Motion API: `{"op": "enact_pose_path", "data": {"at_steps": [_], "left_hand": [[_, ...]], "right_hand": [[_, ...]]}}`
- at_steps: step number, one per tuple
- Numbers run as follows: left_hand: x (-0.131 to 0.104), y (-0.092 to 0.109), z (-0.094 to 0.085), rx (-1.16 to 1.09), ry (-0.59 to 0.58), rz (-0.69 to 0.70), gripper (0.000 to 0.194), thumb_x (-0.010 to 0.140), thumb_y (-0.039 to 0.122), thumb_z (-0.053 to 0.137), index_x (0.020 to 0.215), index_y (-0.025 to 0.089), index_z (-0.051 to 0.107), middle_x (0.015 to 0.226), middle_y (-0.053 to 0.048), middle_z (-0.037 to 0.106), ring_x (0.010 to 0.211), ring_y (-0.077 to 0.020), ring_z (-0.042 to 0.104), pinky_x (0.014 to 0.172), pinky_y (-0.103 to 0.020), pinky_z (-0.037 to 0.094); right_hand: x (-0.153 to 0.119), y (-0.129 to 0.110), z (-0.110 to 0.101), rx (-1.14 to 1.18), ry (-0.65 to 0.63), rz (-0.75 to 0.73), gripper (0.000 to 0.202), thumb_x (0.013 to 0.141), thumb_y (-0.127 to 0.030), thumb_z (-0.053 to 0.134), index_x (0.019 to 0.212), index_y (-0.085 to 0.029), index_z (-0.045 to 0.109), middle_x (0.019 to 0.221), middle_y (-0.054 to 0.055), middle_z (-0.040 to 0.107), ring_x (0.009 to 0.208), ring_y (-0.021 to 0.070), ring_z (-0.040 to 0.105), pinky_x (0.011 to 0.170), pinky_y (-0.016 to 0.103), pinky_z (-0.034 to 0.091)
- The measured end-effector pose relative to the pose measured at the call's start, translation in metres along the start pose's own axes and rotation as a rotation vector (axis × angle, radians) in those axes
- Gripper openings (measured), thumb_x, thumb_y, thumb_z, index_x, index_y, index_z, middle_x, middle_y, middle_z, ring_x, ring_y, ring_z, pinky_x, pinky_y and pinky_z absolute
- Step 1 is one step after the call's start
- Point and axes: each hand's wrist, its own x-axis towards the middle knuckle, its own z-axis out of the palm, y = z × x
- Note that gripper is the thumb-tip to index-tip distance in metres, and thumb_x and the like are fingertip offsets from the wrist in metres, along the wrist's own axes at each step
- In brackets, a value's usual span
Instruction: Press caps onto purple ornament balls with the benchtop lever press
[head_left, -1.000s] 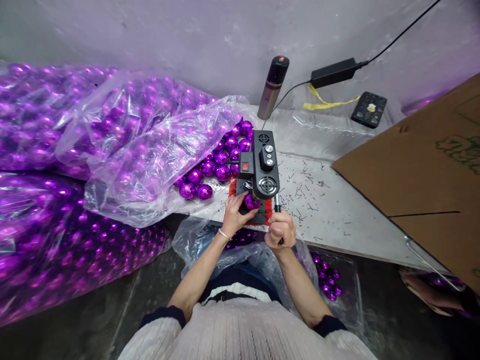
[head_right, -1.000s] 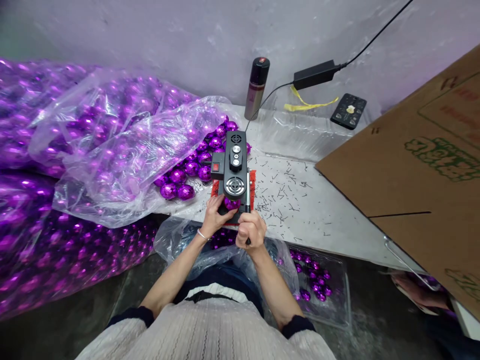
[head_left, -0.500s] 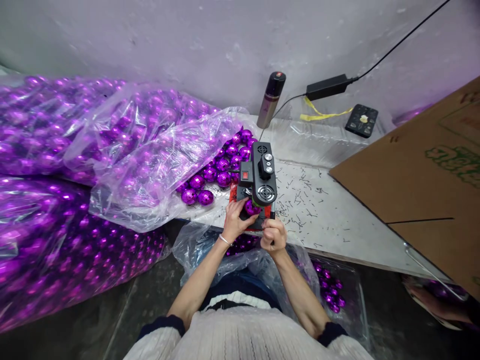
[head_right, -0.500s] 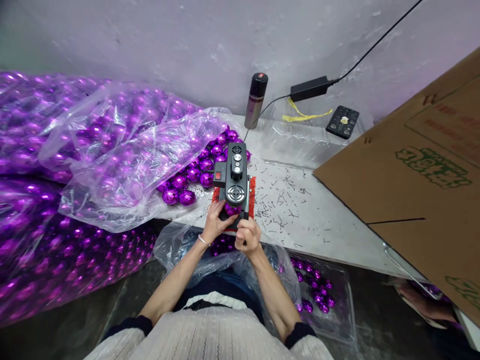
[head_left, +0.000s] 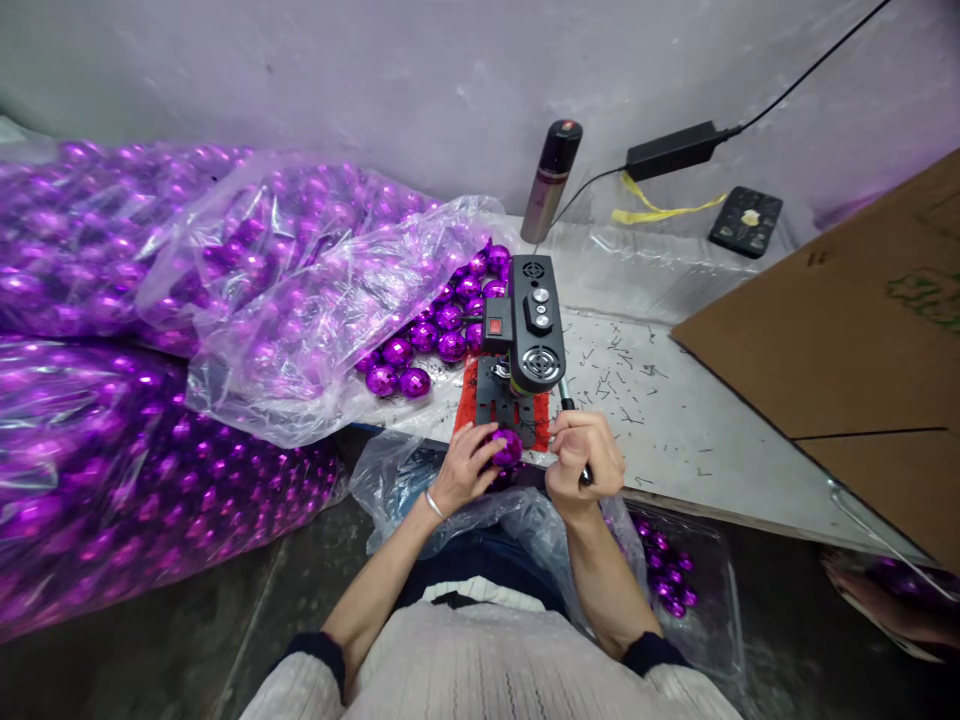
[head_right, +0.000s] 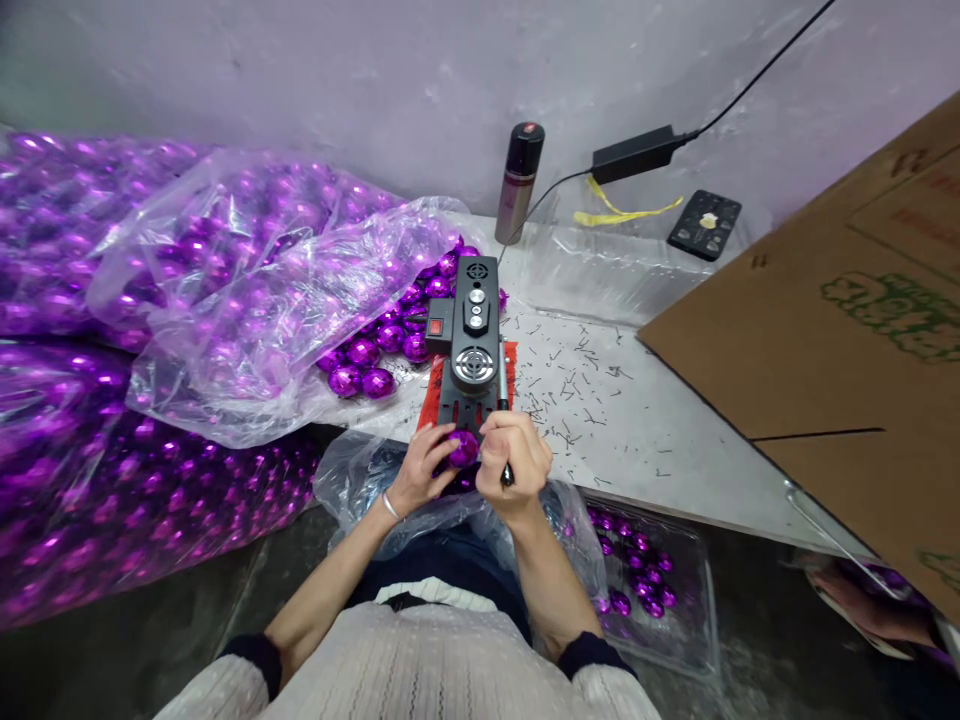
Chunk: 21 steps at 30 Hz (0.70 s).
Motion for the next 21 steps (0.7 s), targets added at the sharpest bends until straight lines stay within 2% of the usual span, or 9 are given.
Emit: {"op": "enact_pose_path", "data": {"at_steps": [3, 4, 6, 10, 13, 15, 17, 19, 21], "left_hand": [[-0.043, 0.003, 0.000, 0.155, -0.030, 0.135, 0.047, 0.097, 0.018, 0.058, 0.143, 0.026, 0.054, 0.137, -0.015, 0.065, 0.127, -0.0243, 0.063, 0.098, -0.040, 0.054], [-0.054, 0.003, 0.001, 0.187, -0.054, 0.117, 0.046, 0.098, 0.019, 0.058, 0.143, 0.026, 0.054, 0.136, -0.015, 0.065, 0.126, -0.0240, 0.064, 0.096, -0.038, 0.055], [-0.070, 0.001, 0.005, 0.222, -0.163, -0.016, 0.042, 0.100, 0.022, 0.056, 0.142, 0.025, 0.057, 0.135, -0.016, 0.067, 0.124, -0.0253, 0.065, 0.096, -0.039, 0.056], [-0.074, 0.001, 0.011, 0.114, -0.601, -0.439, 0.044, 0.100, 0.039, 0.058, 0.139, 0.017, 0.062, 0.135, -0.019, 0.069, 0.125, -0.0314, 0.067, 0.104, -0.047, 0.053], [-0.067, 0.009, 0.016, -0.165, -0.976, -0.606, 0.070, 0.091, 0.057, 0.068, 0.148, 0.019, 0.055, 0.139, -0.015, 0.069, 0.126, -0.0313, 0.067, 0.105, -0.041, 0.053], [-0.065, 0.019, 0.019, -0.388, -1.145, -0.565, 0.071, 0.089, 0.058, 0.070, 0.150, 0.024, 0.054, 0.138, -0.008, 0.070, 0.123, -0.0268, 0.069, 0.100, -0.033, 0.054], [-0.065, 0.031, 0.024, -0.519, -1.247, -0.455, 0.051, 0.094, 0.054, 0.064, 0.138, 0.029, 0.066, 0.126, -0.003, 0.077, 0.111, -0.0218, 0.074, 0.092, -0.027, 0.054], [-0.065, 0.042, 0.031, -0.524, -1.293, -0.330, 0.037, 0.097, 0.056, 0.058, 0.116, 0.033, 0.079, 0.104, 0.000, 0.082, 0.094, -0.0189, 0.076, 0.086, -0.026, 0.053], [-0.061, 0.053, 0.037, -0.423, -1.244, -0.223, 0.040, 0.094, 0.064, 0.059, 0.097, 0.033, 0.084, 0.091, 0.000, 0.081, 0.088, -0.0193, 0.075, 0.089, -0.028, 0.052]], "right_hand": [[-0.010, 0.007, 0.002, 0.007, 0.016, -0.022, 0.028, 0.098, -0.017, 0.047, 0.071, -0.022, 0.053, 0.070, 0.000, 0.062, 0.064, 0.0138, 0.058, 0.059, 0.030, 0.043], [-0.012, 0.009, 0.002, 0.009, 0.020, -0.028, 0.028, 0.098, -0.017, 0.047, 0.072, -0.022, 0.053, 0.070, 0.000, 0.062, 0.064, 0.0137, 0.058, 0.059, 0.030, 0.043], [-0.013, 0.010, 0.002, 0.008, 0.011, -0.039, 0.027, 0.098, -0.017, 0.047, 0.073, -0.022, 0.053, 0.070, 0.000, 0.062, 0.064, 0.0136, 0.058, 0.059, 0.030, 0.043], [-0.007, 0.011, -0.004, -0.008, -0.065, -0.075, 0.024, 0.098, -0.016, 0.048, 0.076, -0.022, 0.055, 0.074, 0.001, 0.065, 0.067, 0.0131, 0.061, 0.061, 0.029, 0.047], [0.001, 0.009, -0.009, -0.026, -0.123, -0.111, 0.022, 0.099, -0.017, 0.049, 0.078, -0.022, 0.056, 0.076, 0.001, 0.067, 0.068, 0.0121, 0.062, 0.060, 0.027, 0.048], [0.005, 0.007, -0.011, -0.034, -0.138, -0.120, 0.023, 0.099, -0.017, 0.049, 0.078, -0.022, 0.056, 0.076, 0.001, 0.067, 0.067, 0.0119, 0.062, 0.059, 0.026, 0.047], [0.008, 0.005, -0.011, -0.037, -0.138, -0.121, 0.024, 0.100, -0.017, 0.048, 0.078, -0.022, 0.055, 0.075, 0.000, 0.066, 0.066, 0.0119, 0.062, 0.058, 0.027, 0.046], [0.008, 0.005, -0.009, -0.034, -0.127, -0.122, 0.024, 0.100, -0.017, 0.048, 0.077, -0.022, 0.055, 0.074, 0.000, 0.066, 0.065, 0.0119, 0.062, 0.058, 0.027, 0.046], [0.007, 0.006, -0.009, -0.031, -0.111, -0.126, 0.024, 0.099, -0.016, 0.048, 0.077, -0.022, 0.055, 0.074, 0.000, 0.065, 0.066, 0.0119, 0.061, 0.059, 0.027, 0.046]]}}
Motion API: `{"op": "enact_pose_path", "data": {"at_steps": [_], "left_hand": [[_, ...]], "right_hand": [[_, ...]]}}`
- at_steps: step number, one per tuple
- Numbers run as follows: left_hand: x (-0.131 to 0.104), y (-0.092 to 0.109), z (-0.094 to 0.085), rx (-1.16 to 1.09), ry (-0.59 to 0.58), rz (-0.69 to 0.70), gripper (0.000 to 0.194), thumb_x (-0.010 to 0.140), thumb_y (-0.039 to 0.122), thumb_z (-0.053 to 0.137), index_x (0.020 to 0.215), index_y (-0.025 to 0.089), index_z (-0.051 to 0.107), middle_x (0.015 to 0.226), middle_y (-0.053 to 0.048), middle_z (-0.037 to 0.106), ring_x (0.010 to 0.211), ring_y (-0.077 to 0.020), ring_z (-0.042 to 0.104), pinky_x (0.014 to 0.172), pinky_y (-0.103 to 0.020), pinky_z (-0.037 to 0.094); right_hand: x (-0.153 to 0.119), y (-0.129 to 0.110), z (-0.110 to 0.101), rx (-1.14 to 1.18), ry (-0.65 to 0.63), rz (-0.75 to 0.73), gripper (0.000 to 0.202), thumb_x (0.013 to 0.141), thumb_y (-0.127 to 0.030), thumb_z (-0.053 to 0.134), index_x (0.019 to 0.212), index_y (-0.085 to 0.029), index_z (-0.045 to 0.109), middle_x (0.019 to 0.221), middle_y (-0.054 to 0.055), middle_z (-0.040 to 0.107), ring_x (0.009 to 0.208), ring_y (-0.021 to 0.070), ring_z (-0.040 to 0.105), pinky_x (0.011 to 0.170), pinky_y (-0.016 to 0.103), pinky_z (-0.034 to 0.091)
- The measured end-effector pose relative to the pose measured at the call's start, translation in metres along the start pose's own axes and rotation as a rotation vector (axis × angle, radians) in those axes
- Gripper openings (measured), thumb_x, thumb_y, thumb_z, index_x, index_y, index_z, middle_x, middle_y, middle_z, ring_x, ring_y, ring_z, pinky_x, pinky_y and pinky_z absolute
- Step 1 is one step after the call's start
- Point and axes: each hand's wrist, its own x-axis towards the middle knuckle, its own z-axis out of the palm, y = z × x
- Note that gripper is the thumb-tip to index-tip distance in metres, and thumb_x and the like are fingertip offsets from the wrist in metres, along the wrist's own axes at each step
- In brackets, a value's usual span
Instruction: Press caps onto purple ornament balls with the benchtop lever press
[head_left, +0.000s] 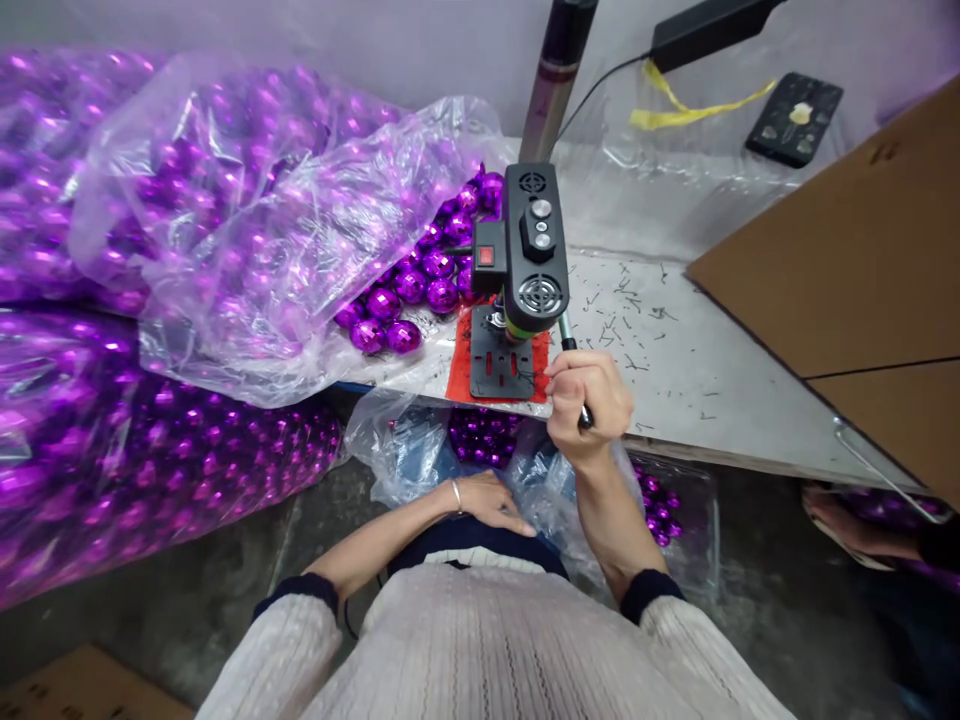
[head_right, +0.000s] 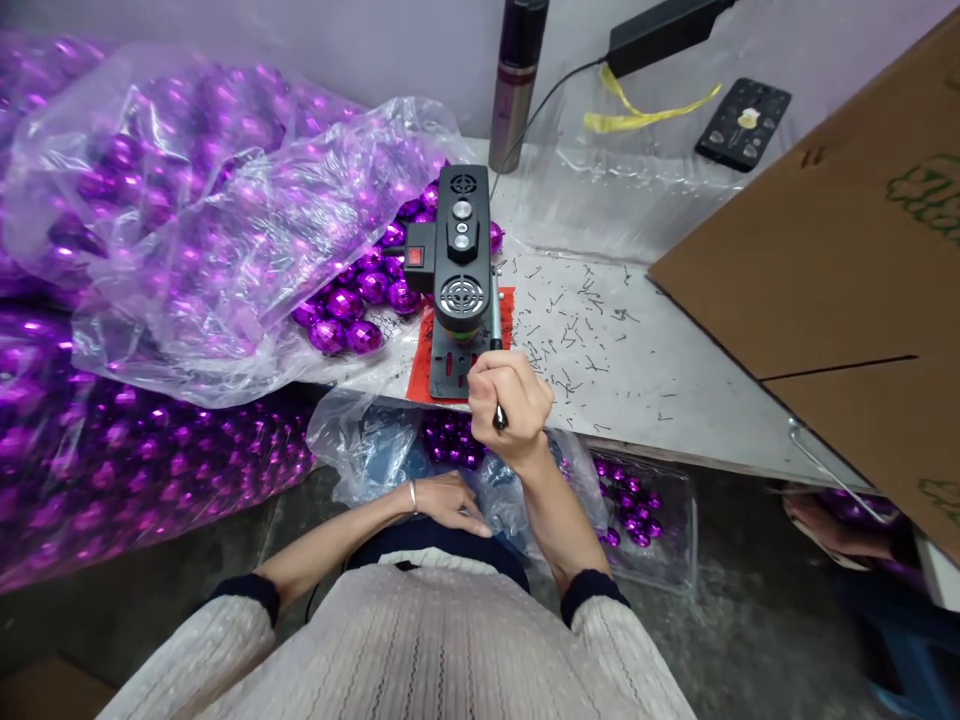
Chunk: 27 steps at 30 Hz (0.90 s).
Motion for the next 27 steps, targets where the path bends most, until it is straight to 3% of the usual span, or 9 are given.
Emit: {"op": "enact_pose_path", "data": {"at_steps": [4, 8, 11, 13, 16, 19, 21, 24, 27], "left_hand": [[0.001, 0.024, -0.016, 0.318, 0.286, 0.038, 0.051, 0.093, 0.067, 0.058, 0.085, 0.023, 0.083, 0.098, -0.009, 0.078, 0.097, -0.0238, 0.072, 0.107, -0.042, 0.046], [-0.033, 0.032, -0.075, 0.313, 0.614, 0.128, 0.043, 0.105, 0.049, 0.047, 0.096, 0.022, 0.079, 0.095, -0.006, 0.078, 0.090, -0.0155, 0.072, 0.093, -0.028, 0.052], [-0.072, 0.019, -0.134, 0.436, 1.244, -0.176, 0.041, 0.107, 0.045, 0.044, 0.104, 0.020, 0.077, 0.106, -0.010, 0.076, 0.098, -0.0207, 0.071, 0.094, -0.034, 0.053], [-0.092, 0.006, -0.168, 0.520, 1.502, -0.464, 0.041, 0.104, 0.047, 0.049, 0.122, 0.017, 0.072, 0.119, -0.016, 0.071, 0.110, -0.0270, 0.068, 0.100, -0.041, 0.051], [-0.100, -0.003, -0.196, 0.577, 1.385, -0.749, 0.051, 0.098, 0.051, 0.060, 0.132, 0.013, 0.066, 0.123, -0.020, 0.069, 0.113, -0.0333, 0.066, 0.100, -0.045, 0.051], [-0.090, 0.002, -0.198, 0.608, 1.131, -0.883, 0.053, 0.097, 0.045, 0.062, 0.140, 0.014, 0.061, 0.130, -0.020, 0.067, 0.114, -0.0354, 0.066, 0.099, -0.046, 0.051], [-0.082, 0.006, -0.193, 0.585, 1.067, -0.925, 0.056, 0.098, 0.040, 0.061, 0.148, 0.017, 0.054, 0.141, -0.020, 0.061, 0.113, -0.0347, 0.068, 0.098, -0.045, 0.052], [-0.077, 0.002, -0.187, 0.419, 1.150, -0.847, 0.060, 0.097, 0.039, 0.062, 0.153, 0.022, 0.047, 0.148, -0.019, 0.055, 0.113, -0.0330, 0.069, 0.096, -0.043, 0.054], [-0.079, -0.009, -0.187, 0.046, 1.440, -0.499, 0.073, 0.091, 0.050, 0.070, 0.153, 0.022, 0.043, 0.143, -0.018, 0.059, 0.120, -0.0315, 0.067, 0.097, -0.042, 0.056]], "right_hand": [[-0.002, 0.002, -0.002, -0.002, -0.019, -0.007, 0.022, 0.098, -0.015, 0.050, 0.077, -0.022, 0.056, 0.075, 0.000, 0.066, 0.065, 0.0118, 0.061, 0.058, 0.027, 0.046], [-0.004, 0.004, -0.003, 0.000, -0.028, -0.008, 0.020, 0.096, -0.015, 0.054, 0.078, -0.022, 0.057, 0.075, 0.000, 0.068, 0.064, 0.0116, 0.061, 0.058, 0.027, 0.046], [-0.007, 0.005, -0.002, 0.003, -0.001, 0.011, 0.020, 0.095, -0.015, 0.054, 0.076, -0.022, 0.057, 0.076, 0.001, 0.068, 0.066, 0.0123, 0.062, 0.060, 0.027, 0.047], [-0.008, 0.005, 0.000, 0.007, 0.015, 0.023, 0.021, 0.095, -0.015, 0.054, 0.075, -0.022, 0.057, 0.075, 0.001, 0.068, 0.067, 0.0128, 0.063, 0.061, 0.028, 0.048], [-0.009, 0.004, 0.001, 0.009, 0.017, 0.024, 0.022, 0.095, -0.014, 0.054, 0.075, -0.022, 0.056, 0.075, 0.001, 0.068, 0.067, 0.0128, 0.063, 0.061, 0.027, 0.048], [-0.007, 0.003, 0.001, 0.012, 0.011, 0.017, 0.022, 0.095, -0.013, 0.054, 0.074, -0.021, 0.056, 0.074, 0.001, 0.067, 0.066, 0.0121, 0.062, 0.060, 0.026, 0.047], [-0.006, 0.003, 0.001, 0.017, 0.011, 0.011, 0.022, 0.095, -0.012, 0.054, 0.075, -0.021, 0.056, 0.074, 0.001, 0.067, 0.066, 0.0120, 0.062, 0.059, 0.025, 0.047], [-0.004, 0.002, 0.001, 0.018, 0.016, 0.005, 0.022, 0.094, -0.011, 0.053, 0.075, -0.021, 0.056, 0.074, 0.001, 0.066, 0.065, 0.0123, 0.062, 0.057, 0.026, 0.047], [-0.004, 0.001, 0.002, 0.013, 0.020, 0.001, 0.022, 0.094, -0.011, 0.053, 0.075, -0.022, 0.056, 0.074, 0.001, 0.067, 0.064, 0.0128, 0.062, 0.056, 0.026, 0.047]]}}
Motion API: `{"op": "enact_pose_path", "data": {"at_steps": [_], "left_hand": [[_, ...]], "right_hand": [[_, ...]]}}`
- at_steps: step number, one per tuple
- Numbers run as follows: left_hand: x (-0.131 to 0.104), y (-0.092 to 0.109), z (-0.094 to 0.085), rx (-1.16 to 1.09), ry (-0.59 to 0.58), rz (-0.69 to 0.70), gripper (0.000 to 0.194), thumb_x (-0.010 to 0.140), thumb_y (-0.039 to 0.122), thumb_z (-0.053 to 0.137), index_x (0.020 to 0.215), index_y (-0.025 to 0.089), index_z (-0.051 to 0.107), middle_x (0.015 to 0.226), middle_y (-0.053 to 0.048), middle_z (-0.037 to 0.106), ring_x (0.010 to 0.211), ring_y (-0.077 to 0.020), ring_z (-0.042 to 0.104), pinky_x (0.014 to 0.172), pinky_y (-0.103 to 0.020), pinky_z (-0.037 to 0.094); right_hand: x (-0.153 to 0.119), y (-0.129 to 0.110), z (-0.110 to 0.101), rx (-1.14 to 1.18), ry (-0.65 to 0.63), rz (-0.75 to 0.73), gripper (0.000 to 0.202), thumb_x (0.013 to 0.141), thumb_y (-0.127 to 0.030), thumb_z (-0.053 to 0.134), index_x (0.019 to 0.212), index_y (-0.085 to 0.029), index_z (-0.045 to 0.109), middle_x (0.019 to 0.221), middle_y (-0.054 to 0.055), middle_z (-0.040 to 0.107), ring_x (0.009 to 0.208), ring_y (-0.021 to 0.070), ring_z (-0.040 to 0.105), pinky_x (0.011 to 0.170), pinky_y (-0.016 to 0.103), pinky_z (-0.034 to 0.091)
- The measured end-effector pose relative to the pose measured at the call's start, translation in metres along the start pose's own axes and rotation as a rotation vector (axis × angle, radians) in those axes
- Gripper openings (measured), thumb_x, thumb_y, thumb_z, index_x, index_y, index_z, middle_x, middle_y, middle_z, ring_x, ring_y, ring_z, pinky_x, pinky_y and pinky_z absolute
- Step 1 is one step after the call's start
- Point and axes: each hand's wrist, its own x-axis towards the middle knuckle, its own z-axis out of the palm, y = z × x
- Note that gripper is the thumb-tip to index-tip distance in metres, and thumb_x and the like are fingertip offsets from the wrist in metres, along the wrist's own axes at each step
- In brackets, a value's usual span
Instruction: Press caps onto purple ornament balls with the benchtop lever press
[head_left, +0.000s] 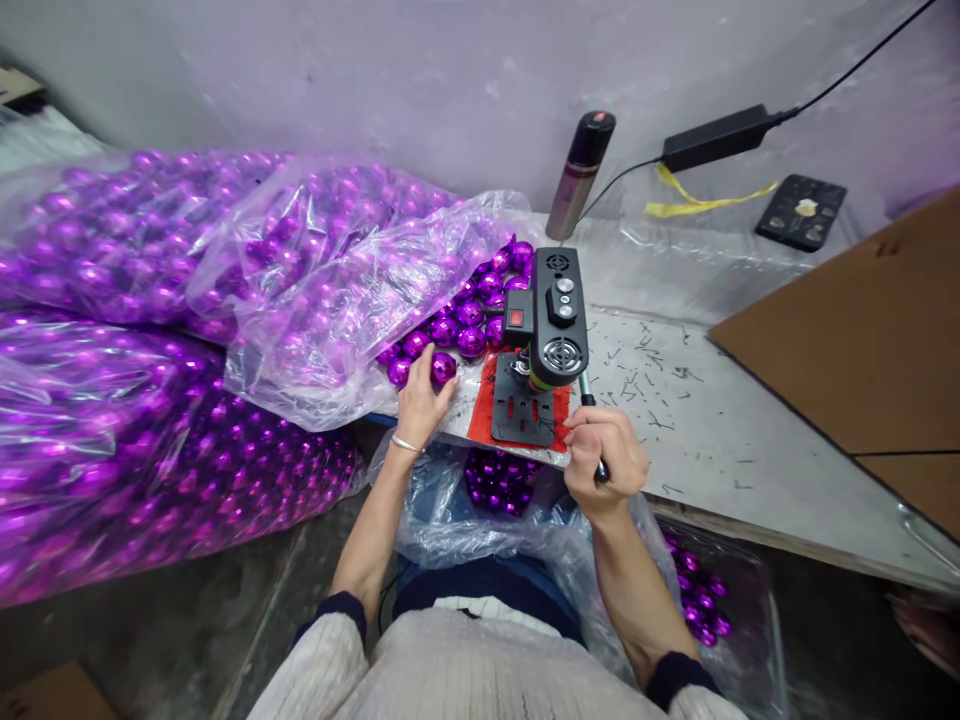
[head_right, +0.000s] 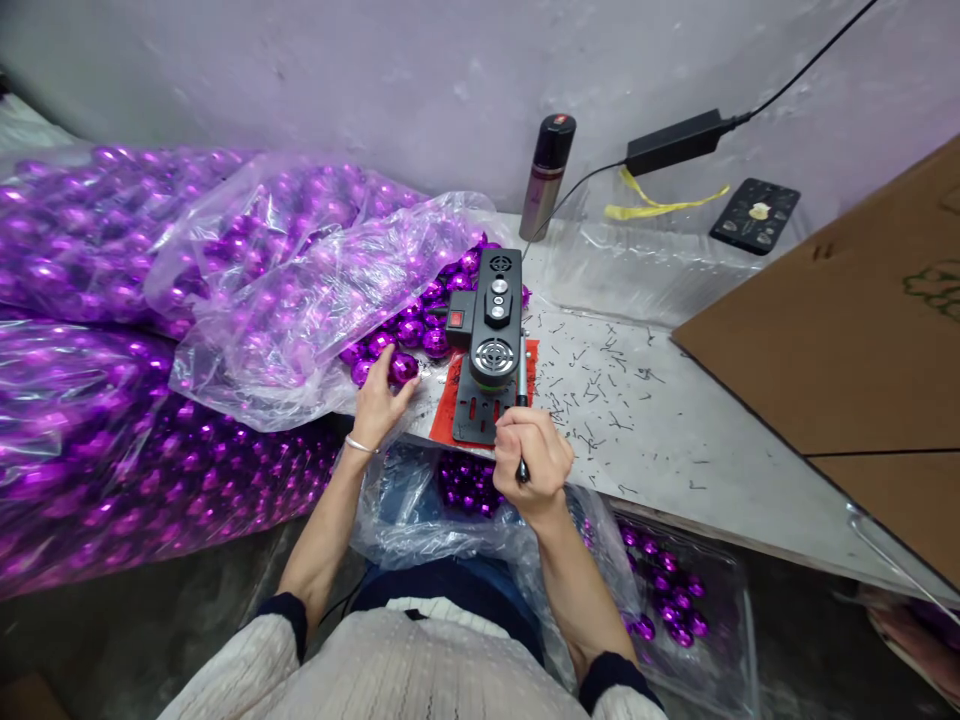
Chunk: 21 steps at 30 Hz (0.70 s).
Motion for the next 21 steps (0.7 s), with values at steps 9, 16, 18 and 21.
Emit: {"op": "enact_pose_path", "data": {"at_steps": [9, 16, 18, 21], "left_hand": [[-0.018, 0.003, 0.005, -1.096, -0.272, -0.355, 0.057, 0.091, 0.063, 0.062, 0.131, 0.022, 0.059, 0.119, -0.012, 0.074, 0.096, -0.0217, 0.075, 0.088, -0.039, 0.061], [-0.034, 0.027, 0.048, -0.735, -0.234, -0.112, 0.072, 0.088, 0.057, 0.072, 0.147, 0.025, 0.048, 0.127, -0.010, 0.071, 0.111, -0.0232, 0.072, 0.099, -0.040, 0.058], [-0.035, 0.030, 0.057, -0.580, -0.205, -0.020, 0.073, 0.084, 0.056, 0.076, 0.143, 0.020, 0.052, 0.129, -0.012, 0.070, 0.116, -0.0261, 0.070, 0.105, -0.043, 0.055], [-0.037, 0.032, 0.064, -0.355, -0.190, 0.057, 0.064, 0.081, 0.054, 0.080, 0.132, 0.019, 0.061, 0.125, -0.013, 0.072, 0.118, -0.0307, 0.068, 0.107, -0.048, 0.052]], "right_hand": [[-0.001, 0.001, 0.001, -0.002, 0.006, 0.001, 0.022, 0.093, -0.011, 0.054, 0.074, -0.023, 0.057, 0.073, 0.001, 0.067, 0.064, 0.0138, 0.063, 0.056, 0.027, 0.047], [-0.001, 0.001, 0.000, 0.002, -0.012, -0.008, 0.021, 0.093, -0.011, 0.051, 0.077, -0.022, 0.057, 0.073, 0.001, 0.066, 0.066, 0.0132, 0.063, 0.057, 0.026, 0.049], [0.000, 0.000, 0.000, -0.007, -0.020, -0.017, 0.021, 0.094, -0.011, 0.051, 0.077, -0.022, 0.057, 0.073, 0.001, 0.066, 0.065, 0.0130, 0.063, 0.057, 0.026, 0.049], [0.001, 0.000, -0.001, -0.018, -0.027, -0.029, 0.020, 0.094, -0.011, 0.051, 0.078, -0.022, 0.056, 0.073, 0.001, 0.066, 0.064, 0.0128, 0.063, 0.056, 0.026, 0.049]]}}
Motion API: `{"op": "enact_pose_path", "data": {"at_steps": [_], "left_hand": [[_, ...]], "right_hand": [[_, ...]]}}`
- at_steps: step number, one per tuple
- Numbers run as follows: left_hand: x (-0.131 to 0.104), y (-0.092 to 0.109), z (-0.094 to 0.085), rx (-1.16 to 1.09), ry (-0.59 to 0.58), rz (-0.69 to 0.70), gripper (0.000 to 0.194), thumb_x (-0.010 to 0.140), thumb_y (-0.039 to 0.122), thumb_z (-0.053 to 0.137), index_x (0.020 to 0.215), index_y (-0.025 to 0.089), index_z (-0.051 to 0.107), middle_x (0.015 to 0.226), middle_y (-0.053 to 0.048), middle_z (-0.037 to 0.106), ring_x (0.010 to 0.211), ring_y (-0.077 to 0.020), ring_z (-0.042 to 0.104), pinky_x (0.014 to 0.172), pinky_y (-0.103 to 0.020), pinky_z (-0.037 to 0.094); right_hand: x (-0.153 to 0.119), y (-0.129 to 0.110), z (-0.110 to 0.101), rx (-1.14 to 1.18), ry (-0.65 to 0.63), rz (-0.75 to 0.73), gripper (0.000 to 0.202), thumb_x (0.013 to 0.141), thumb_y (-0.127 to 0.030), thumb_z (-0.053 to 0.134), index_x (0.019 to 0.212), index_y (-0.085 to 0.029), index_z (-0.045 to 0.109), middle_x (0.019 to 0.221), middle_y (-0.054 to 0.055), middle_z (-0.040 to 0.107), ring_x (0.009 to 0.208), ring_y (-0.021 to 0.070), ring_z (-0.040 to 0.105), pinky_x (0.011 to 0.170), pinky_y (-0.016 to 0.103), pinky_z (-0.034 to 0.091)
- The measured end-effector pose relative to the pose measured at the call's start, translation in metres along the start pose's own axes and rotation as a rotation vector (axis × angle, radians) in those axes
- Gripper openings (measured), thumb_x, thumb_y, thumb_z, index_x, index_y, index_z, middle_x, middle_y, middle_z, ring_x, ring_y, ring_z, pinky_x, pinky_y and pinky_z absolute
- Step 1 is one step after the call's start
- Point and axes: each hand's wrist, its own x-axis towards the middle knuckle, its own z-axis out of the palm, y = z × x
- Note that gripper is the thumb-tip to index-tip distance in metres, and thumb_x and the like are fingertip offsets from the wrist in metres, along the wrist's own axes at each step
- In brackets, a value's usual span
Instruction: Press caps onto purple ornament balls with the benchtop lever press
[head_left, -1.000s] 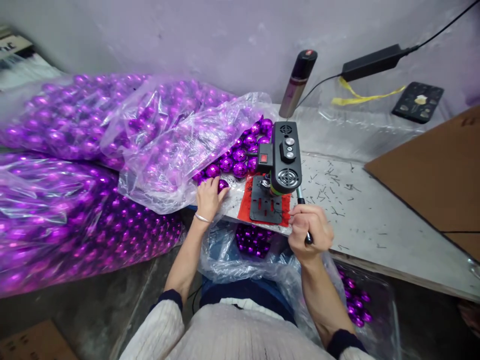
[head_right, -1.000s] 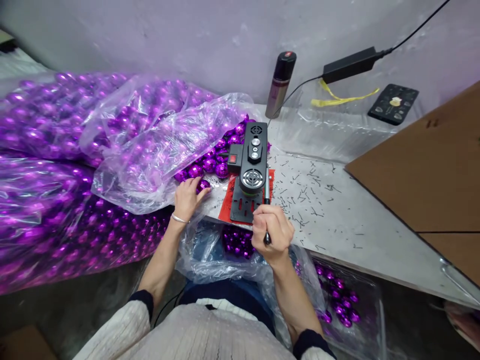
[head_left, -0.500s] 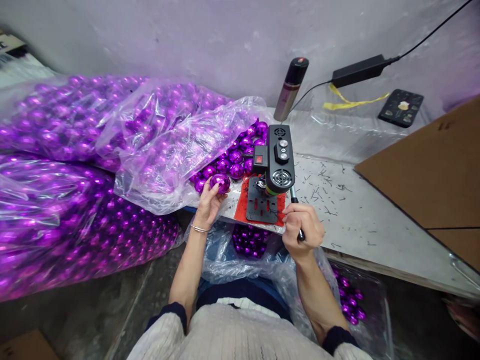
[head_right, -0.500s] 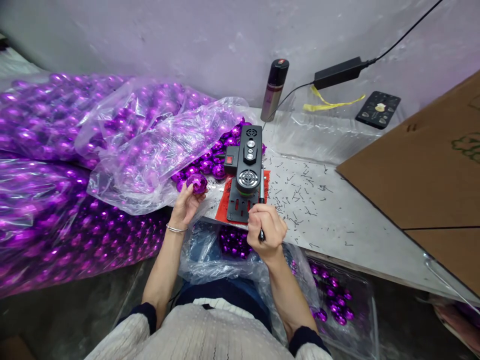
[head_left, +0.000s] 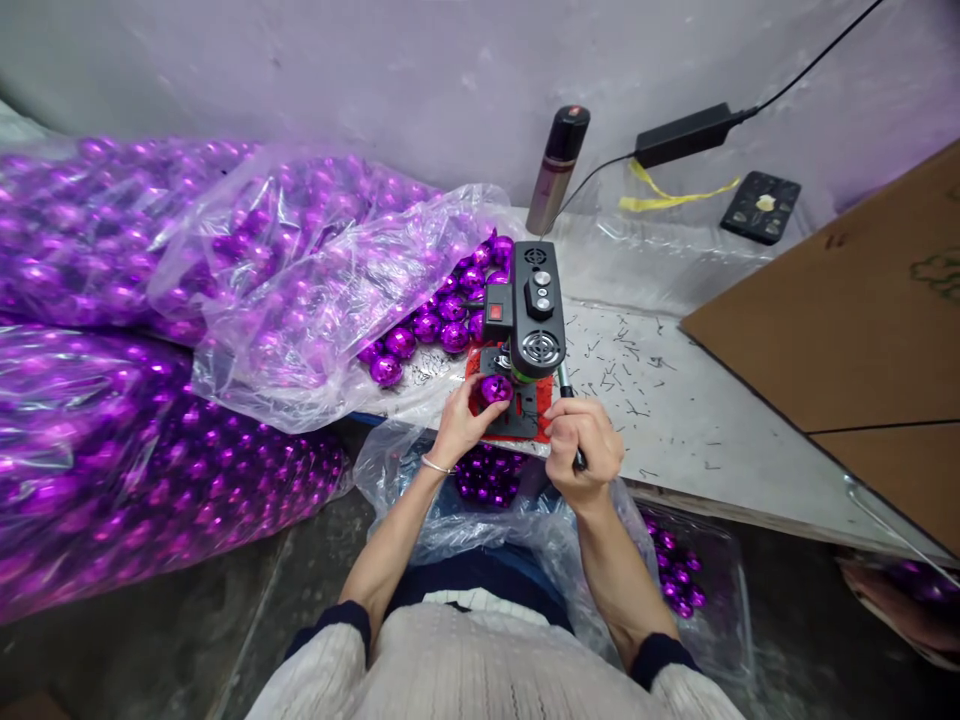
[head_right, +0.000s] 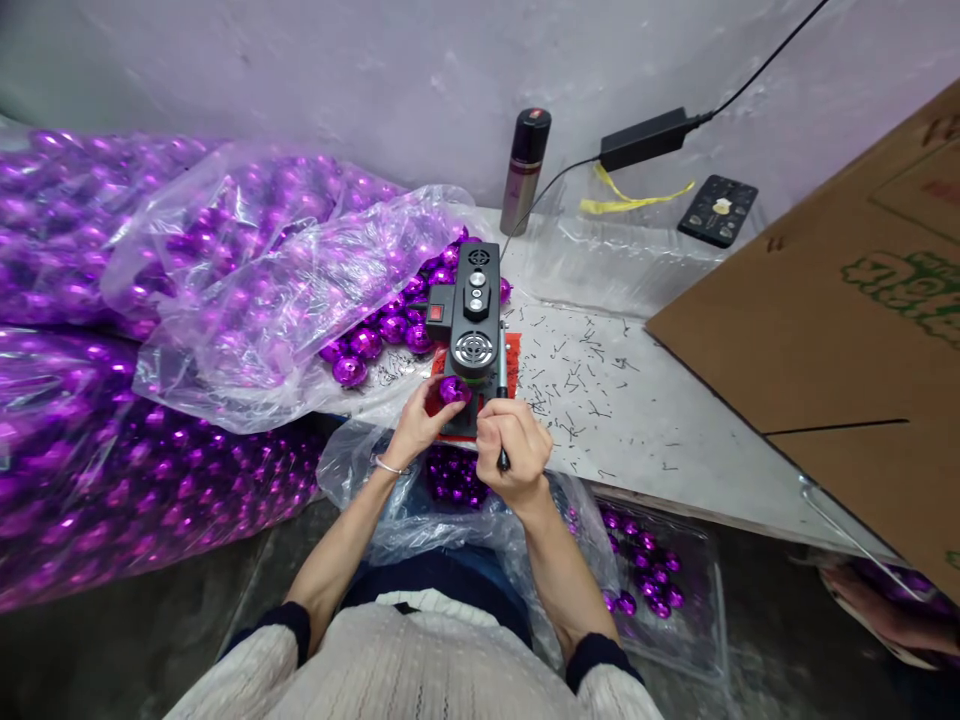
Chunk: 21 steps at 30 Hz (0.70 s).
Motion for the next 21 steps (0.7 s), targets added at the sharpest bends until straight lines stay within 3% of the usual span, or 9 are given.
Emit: {"op": "enact_pose_path", "data": {"at_steps": [7, 21], "left_hand": [[0.003, 0.003, 0.008, 0.185, 0.021, 0.163, 0.060, 0.083, 0.049, 0.081, 0.132, 0.021, 0.062, 0.126, -0.013, 0.072, 0.119, -0.0300, 0.068, 0.104, -0.046, 0.054], [0.005, -0.008, 0.009, 0.174, -0.001, 0.215, 0.062, 0.085, 0.049, 0.078, 0.138, 0.021, 0.060, 0.129, -0.013, 0.071, 0.125, -0.0312, 0.065, 0.109, -0.050, 0.051]], "right_hand": [[0.002, -0.001, -0.002, 0.009, -0.012, 0.005, 0.019, 0.093, -0.011, 0.053, 0.079, -0.022, 0.058, 0.074, 0.001, 0.068, 0.064, 0.0135, 0.064, 0.058, 0.026, 0.049], [-0.001, -0.002, -0.003, -0.002, -0.016, 0.034, 0.018, 0.093, -0.012, 0.054, 0.079, -0.023, 0.059, 0.075, 0.001, 0.069, 0.066, 0.0132, 0.064, 0.056, 0.026, 0.048]]}}
